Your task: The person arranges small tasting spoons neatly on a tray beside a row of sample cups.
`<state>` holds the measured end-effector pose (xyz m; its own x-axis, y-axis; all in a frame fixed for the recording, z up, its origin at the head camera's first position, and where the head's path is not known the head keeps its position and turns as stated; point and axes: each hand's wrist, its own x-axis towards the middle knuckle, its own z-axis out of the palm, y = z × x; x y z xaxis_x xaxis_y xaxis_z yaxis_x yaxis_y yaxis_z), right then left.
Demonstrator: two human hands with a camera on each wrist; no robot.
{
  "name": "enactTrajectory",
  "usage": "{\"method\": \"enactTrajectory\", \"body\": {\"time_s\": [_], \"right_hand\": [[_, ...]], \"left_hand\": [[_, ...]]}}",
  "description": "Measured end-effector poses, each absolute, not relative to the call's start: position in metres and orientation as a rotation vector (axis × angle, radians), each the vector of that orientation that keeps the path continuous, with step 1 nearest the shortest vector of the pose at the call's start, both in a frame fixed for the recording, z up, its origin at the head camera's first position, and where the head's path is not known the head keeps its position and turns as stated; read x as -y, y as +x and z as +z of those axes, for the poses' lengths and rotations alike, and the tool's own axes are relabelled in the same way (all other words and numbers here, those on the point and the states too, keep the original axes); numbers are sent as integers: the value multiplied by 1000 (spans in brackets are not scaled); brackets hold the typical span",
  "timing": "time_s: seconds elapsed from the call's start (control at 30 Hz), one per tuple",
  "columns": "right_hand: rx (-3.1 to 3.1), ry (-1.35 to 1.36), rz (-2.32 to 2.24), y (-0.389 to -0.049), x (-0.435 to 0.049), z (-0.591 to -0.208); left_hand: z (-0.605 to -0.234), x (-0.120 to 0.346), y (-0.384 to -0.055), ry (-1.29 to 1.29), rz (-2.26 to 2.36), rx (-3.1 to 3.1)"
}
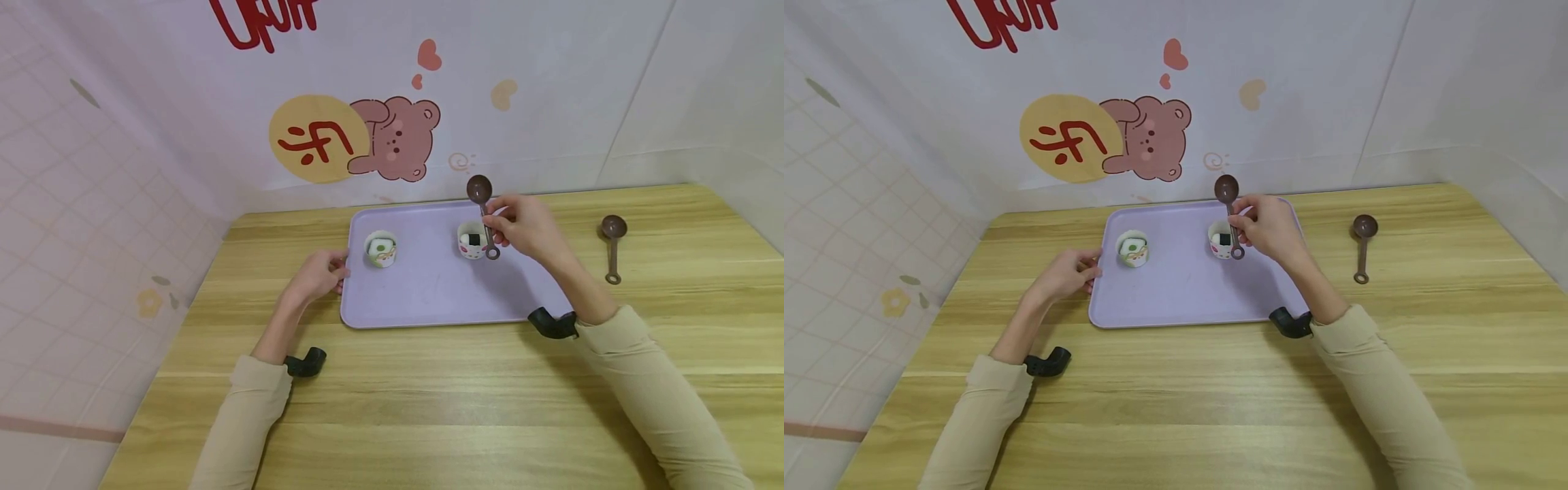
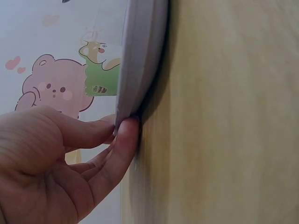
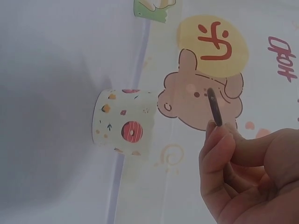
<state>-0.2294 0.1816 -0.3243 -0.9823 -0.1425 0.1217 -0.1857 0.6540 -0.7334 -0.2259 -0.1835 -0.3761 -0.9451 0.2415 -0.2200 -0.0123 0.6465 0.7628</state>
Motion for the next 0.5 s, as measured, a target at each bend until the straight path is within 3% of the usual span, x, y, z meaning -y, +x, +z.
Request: {"method": "enactTrajectory", "body": {"time_s": [0.5], "right_hand": [[2792, 264, 1182, -231, -159, -326]], "left_hand": [[-378, 185, -226, 196, 1192, -2572]]}}
